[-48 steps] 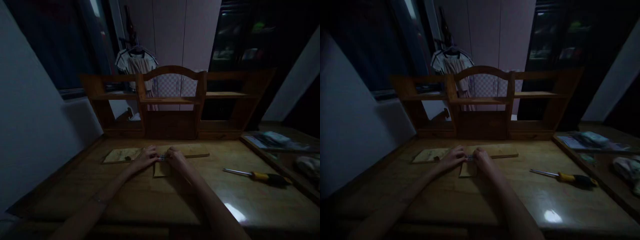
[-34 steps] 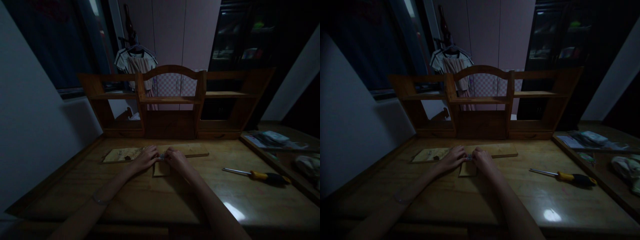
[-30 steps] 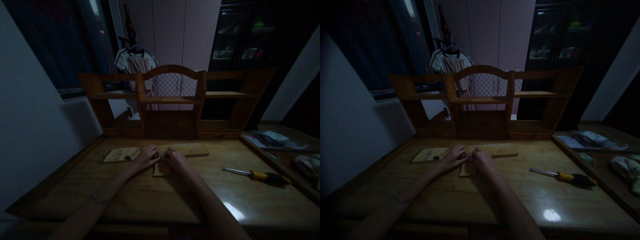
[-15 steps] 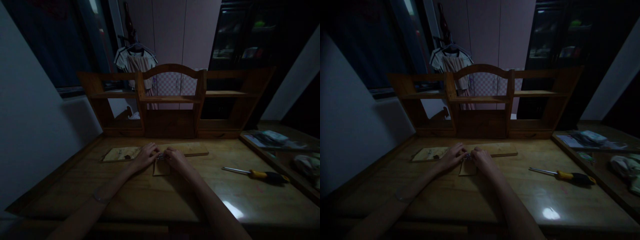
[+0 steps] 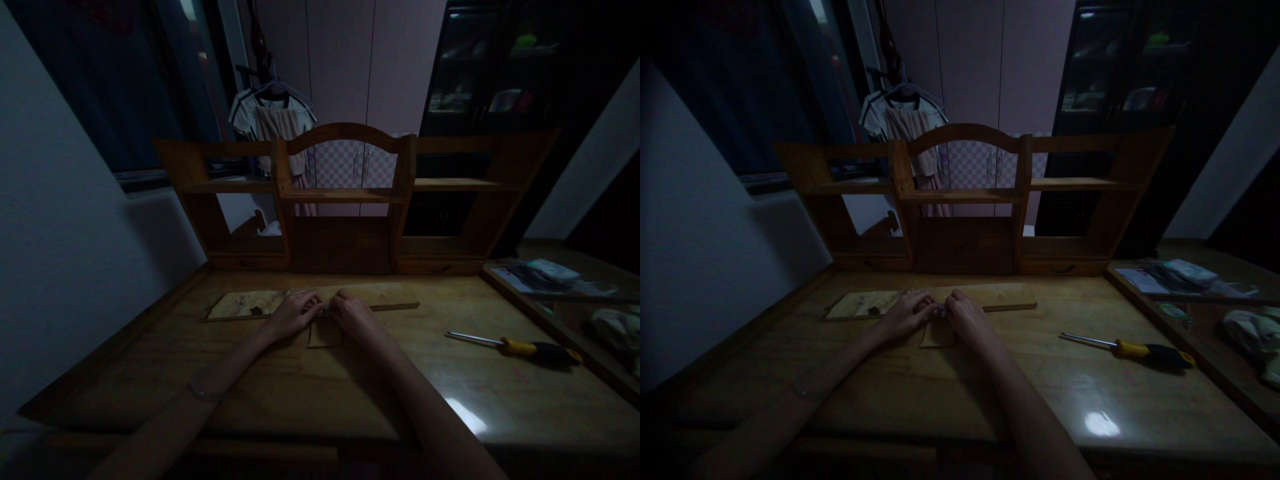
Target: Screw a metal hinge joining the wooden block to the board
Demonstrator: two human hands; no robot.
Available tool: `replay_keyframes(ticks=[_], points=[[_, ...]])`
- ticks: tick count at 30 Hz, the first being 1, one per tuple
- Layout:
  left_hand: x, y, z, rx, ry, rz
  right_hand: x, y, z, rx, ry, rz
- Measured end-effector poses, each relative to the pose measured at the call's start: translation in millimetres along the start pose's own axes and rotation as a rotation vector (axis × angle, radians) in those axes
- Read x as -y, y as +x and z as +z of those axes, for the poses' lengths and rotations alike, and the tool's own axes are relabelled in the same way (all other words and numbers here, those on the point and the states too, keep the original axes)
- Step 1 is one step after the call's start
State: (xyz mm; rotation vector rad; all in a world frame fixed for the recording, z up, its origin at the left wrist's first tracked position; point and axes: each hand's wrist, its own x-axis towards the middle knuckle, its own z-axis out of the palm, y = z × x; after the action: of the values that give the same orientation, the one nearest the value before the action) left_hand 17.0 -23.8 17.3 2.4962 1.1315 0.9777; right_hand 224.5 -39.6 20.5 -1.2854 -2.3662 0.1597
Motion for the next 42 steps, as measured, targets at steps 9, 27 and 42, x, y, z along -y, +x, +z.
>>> replay_keyframes(ticks=[9, 27, 42], points=[[-1.3, 1.4, -2.1, 0.025, -0.015, -0.033, 4.6, -0.4, -2.8, 0.044, -0.123, 0.028], [-2.3, 0.0, -1.1, -0.004, -0.005, -0.029, 3.8, 2.3, -6.1, 0.010, -0.156, 0.048], [-7.8, 0.2, -2.2, 0.057, 0.126, 0.087, -0.5, 2.2, -4.6, 0.079, -0.135, 0.058]])
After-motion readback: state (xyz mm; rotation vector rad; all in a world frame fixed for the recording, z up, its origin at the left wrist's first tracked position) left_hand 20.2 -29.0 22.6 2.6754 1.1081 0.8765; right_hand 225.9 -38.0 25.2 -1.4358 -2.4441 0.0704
